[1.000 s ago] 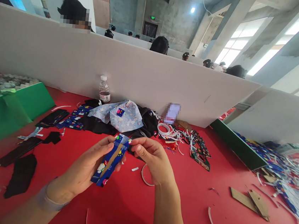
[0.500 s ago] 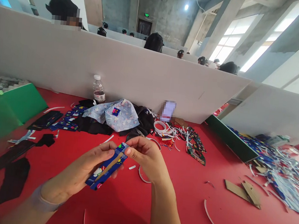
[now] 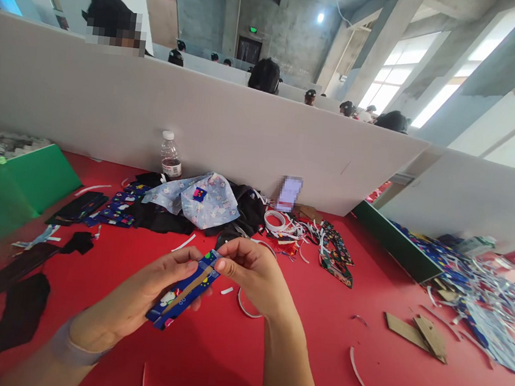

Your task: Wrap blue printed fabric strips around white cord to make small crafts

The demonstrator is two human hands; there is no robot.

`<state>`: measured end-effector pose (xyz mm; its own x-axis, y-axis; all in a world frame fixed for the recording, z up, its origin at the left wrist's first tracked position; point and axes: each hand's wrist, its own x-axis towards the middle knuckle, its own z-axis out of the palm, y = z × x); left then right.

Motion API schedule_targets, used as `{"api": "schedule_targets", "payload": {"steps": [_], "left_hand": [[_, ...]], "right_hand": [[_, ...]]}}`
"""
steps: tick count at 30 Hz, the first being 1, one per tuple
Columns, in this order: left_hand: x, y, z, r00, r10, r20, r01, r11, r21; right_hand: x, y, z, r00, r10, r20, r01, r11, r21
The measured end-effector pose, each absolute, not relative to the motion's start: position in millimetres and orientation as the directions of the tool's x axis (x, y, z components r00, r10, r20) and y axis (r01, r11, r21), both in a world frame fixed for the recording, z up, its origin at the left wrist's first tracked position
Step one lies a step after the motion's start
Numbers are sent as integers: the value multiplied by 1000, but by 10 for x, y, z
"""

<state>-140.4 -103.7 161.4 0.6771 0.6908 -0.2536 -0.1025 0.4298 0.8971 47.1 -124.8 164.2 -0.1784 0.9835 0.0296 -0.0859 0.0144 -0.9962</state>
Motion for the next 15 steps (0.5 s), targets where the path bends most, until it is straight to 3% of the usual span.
{"api": "schedule_targets", "payload": {"steps": [15], "left_hand": [[-1402, -1025, 1627, 690, 673, -265, -44, 405, 913]], "right_hand": [[463, -1284, 1671, -131, 989, 74, 148, 94, -985]]}}
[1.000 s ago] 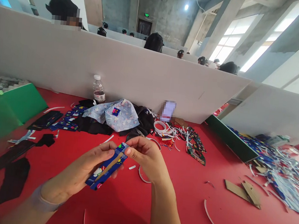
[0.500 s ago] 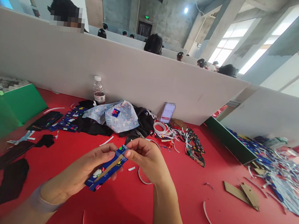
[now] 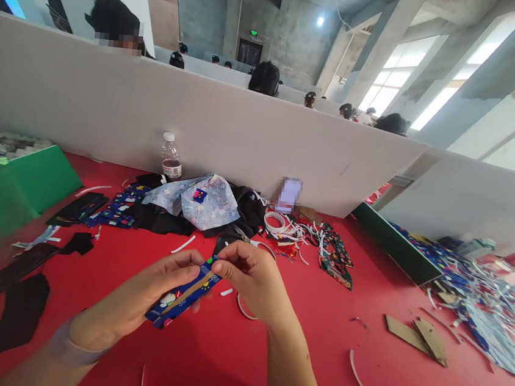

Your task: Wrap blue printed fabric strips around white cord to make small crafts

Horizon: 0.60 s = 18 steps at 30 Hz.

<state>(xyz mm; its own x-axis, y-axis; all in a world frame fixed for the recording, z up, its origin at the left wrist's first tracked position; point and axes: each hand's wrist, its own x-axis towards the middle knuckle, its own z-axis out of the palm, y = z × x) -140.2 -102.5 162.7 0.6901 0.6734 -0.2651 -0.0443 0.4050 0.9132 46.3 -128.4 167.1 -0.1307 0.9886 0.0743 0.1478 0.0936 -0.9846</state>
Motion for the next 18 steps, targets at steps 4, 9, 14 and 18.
{"api": "schedule_targets", "payload": {"steps": [4, 9, 14, 18], "left_hand": [[-1386, -1021, 1627, 678, 687, -259, -37, 384, 922], [-1364, -1010, 1618, 649, 709, -276, -15, 375, 927], [-1330, -1032, 1593, 595, 760, -262, 34, 302, 953], [-1295, -1036, 1518, 573, 800, -181, 146, 118, 982]], "right_hand": [[434, -1308, 1688, -47, 985, 167, 374, 173, -911], [395, -1325, 1715, -32, 944, 327, 557, 289, -779], [381, -1329, 1681, 7, 910, 415, 667, 305, -680], [375, -1319, 1633, -4, 862, 507, 744, 342, -575]]}}
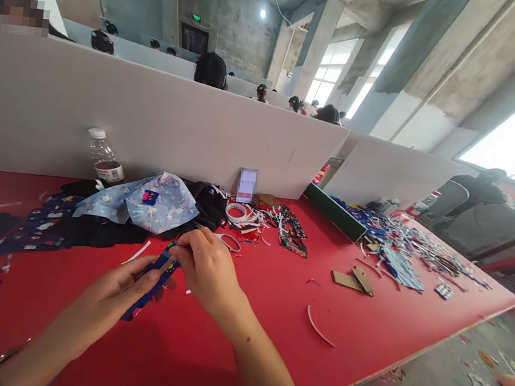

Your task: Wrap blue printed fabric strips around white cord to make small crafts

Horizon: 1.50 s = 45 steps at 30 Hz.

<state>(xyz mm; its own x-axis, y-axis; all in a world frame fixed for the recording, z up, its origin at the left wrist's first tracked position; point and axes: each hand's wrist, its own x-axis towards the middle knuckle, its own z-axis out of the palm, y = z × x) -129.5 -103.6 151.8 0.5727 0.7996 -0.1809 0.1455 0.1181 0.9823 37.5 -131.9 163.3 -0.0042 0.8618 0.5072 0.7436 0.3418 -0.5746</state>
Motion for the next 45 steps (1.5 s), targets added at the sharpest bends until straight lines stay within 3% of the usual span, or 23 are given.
{"api": "schedule_targets", "payload": {"steps": [7, 15, 21, 26, 31, 36, 39, 45], "left_hand": [[-1250, -1015, 1437, 632, 760, -148, 321, -84, 943], [-1252, -1050, 1473, 666, 732, -140, 312, -103, 944], [-1260, -1053, 1475, 665, 729, -160, 319, -83, 944], [-1255, -1065, 1480, 651, 742, -161, 291, -47, 956], [-1256, -1086, 1442, 635, 763, -124, 248, -49, 967], [-1249, -1107, 1410, 619, 780, -92, 212, -53, 976], [-1244, -1119, 1412, 619, 780, -89, 184, -34, 982], [-1264, -1126, 1468, 645, 756, -114, 99, 65, 993]], "right_hand": [[377, -1324, 1591, -35, 813, 581, 792, 378, -480], [452, -1374, 1651, 23, 901, 432, 644, 317, -696], [442, -1399, 1655, 15, 915, 402, 647, 298, -701], [360, -1430, 1579, -8, 840, 542, 723, 379, -577], [299, -1430, 1442, -100, 671, 735, 826, 467, -314], [287, -1448, 1326, -213, 580, 786, 874, 473, -112], [265, -1459, 1342, -145, 584, 799, 851, 485, -201], [264, -1476, 1457, 77, 729, 680, 681, 460, -570]]}}
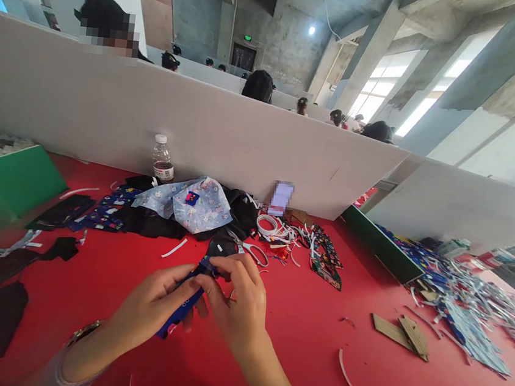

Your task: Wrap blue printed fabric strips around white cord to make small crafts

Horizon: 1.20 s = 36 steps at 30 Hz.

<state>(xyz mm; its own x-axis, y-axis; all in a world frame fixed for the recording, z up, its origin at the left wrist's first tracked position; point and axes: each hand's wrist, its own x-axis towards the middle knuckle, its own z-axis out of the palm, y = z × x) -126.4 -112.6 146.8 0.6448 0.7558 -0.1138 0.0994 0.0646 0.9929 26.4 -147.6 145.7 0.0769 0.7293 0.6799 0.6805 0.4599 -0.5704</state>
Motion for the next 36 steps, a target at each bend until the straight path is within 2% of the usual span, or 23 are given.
{"api": "schedule_targets", "payload": {"steps": [2, 5, 7, 10, 15, 21, 27, 32, 36], "left_hand": [[-1270, -1123, 1483, 658, 744, -119, 69, 97, 993], [-1273, -1120, 1497, 670, 732, -120, 31, 134, 991], [-1271, -1121, 1501, 672, 729, -127, 29, 145, 989], [-1265, -1125, 1495, 673, 726, -141, 40, 155, 987], [-1265, -1133, 1461, 663, 737, -136, 67, 122, 990], [-1273, -1136, 1451, 646, 753, -128, 108, 76, 991], [-1271, -1128, 1481, 646, 758, -95, 75, 60, 995], [-1267, -1120, 1467, 637, 766, -88, 78, 50, 996], [-1260, -1102, 1456, 613, 788, -60, 116, -15, 993]], "right_hand": [[298, -1471, 1444, 128, 782, 610, 547, 457, -701], [345, -1453, 1389, 198, 858, 474, 259, 421, -869], [359, -1442, 1355, 174, 913, 369, 108, 355, -929], [359, -1436, 1330, 98, 962, 255, 0, 256, -967], [356, -1434, 1323, 153, 943, 297, 60, 291, -955], [352, -1427, 1336, 238, 929, 284, 144, 255, -956], [288, -1424, 1338, 278, 933, 227, 71, 216, -974], [236, -1399, 1331, 286, 914, 288, 114, 266, -957], [225, -1385, 1321, 259, 903, 341, 231, 285, -930]]}}
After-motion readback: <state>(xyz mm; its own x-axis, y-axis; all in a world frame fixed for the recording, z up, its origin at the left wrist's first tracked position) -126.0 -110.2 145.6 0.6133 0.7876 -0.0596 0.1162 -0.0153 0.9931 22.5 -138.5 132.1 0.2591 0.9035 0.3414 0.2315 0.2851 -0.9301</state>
